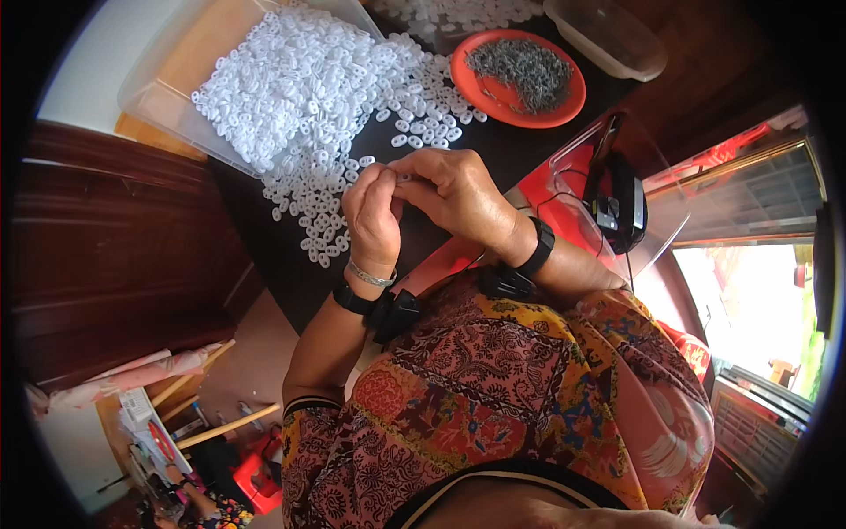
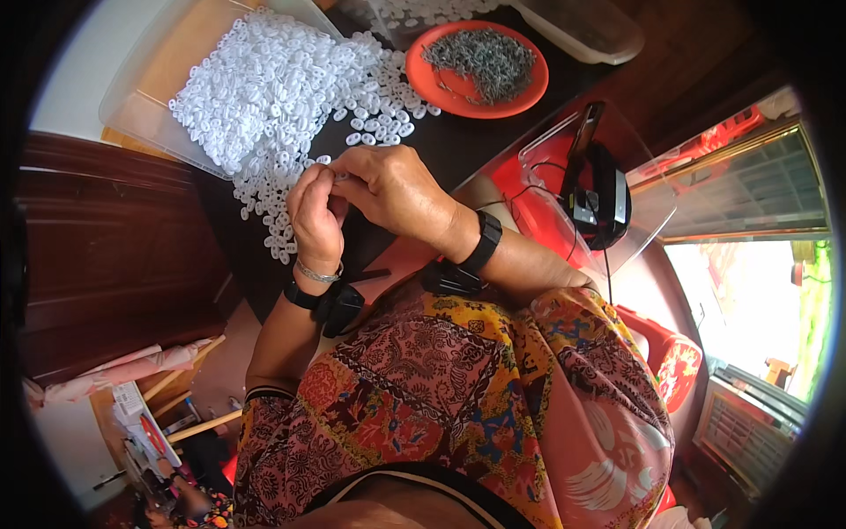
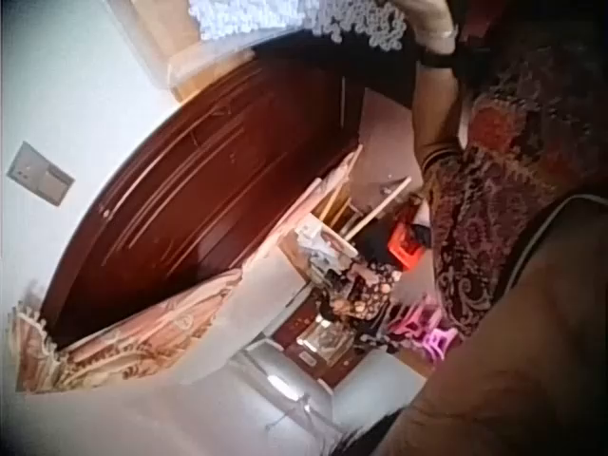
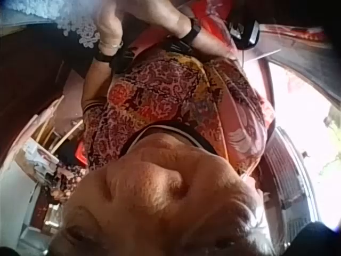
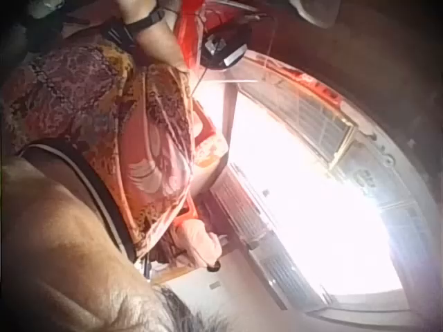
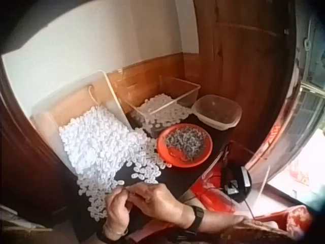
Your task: Assembling small white plastic components by inserting small pins into them.
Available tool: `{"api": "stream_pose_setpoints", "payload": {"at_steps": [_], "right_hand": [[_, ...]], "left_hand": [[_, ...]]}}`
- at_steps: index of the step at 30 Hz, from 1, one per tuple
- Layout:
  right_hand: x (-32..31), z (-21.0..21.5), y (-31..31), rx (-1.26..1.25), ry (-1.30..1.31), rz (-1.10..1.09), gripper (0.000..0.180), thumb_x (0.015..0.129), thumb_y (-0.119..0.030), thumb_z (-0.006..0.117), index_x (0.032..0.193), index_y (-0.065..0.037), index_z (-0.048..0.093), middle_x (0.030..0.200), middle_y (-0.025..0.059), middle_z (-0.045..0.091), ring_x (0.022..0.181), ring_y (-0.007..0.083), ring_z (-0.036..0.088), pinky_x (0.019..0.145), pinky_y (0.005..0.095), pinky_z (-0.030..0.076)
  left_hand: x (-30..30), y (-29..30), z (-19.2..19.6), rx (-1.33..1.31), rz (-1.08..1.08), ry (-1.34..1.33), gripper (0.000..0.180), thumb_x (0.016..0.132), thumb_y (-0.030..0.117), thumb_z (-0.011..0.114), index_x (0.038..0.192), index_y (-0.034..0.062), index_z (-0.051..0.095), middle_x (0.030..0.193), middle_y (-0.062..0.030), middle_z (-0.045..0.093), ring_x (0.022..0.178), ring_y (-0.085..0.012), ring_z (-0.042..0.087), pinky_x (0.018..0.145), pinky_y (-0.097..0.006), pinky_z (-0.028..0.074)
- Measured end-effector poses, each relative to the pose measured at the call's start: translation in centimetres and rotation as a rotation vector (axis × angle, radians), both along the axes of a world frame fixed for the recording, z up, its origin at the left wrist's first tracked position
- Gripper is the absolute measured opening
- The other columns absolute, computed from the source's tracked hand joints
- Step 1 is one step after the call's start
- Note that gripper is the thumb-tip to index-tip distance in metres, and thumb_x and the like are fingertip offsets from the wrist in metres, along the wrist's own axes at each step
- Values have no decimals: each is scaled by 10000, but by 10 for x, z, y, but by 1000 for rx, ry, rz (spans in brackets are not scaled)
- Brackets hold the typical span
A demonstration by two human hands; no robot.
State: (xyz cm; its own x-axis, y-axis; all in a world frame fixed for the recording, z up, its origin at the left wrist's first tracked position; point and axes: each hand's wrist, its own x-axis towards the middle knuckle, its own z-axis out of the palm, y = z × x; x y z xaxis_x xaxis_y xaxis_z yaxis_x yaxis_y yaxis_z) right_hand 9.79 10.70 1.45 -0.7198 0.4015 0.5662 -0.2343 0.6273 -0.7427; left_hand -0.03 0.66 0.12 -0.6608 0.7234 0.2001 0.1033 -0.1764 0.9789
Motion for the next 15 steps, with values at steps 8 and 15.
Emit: {"api": "stream_pose_setpoints", "payload": {"at_steps": [8, 15], "right_hand": [[-26, 77, 77, 385, -125, -144, 196, 809, -160, 635, 947, -22, 652, 788, 110, 659, 709, 193, 647, 637, 304, 502], [-79, 121, 148, 697, 102, -476, 347, 761, -124, 573, 1095, -33, 598, 811, 242, 621, 761, 395, 615, 663, 433, 506]], "left_hand": [[-16, -2, 6, 119, 142, 45, 278, 933, 261, 435, 760, 62, 523, 552, 44, 362, 457, -38, 317, 408, -210, 216], [-56, -5, 3, 220, 254, -286, 150, 865, 179, 486, 767, 72, 522, 532, 14, 410, 400, -61, 326, 370, -215, 228]]}}
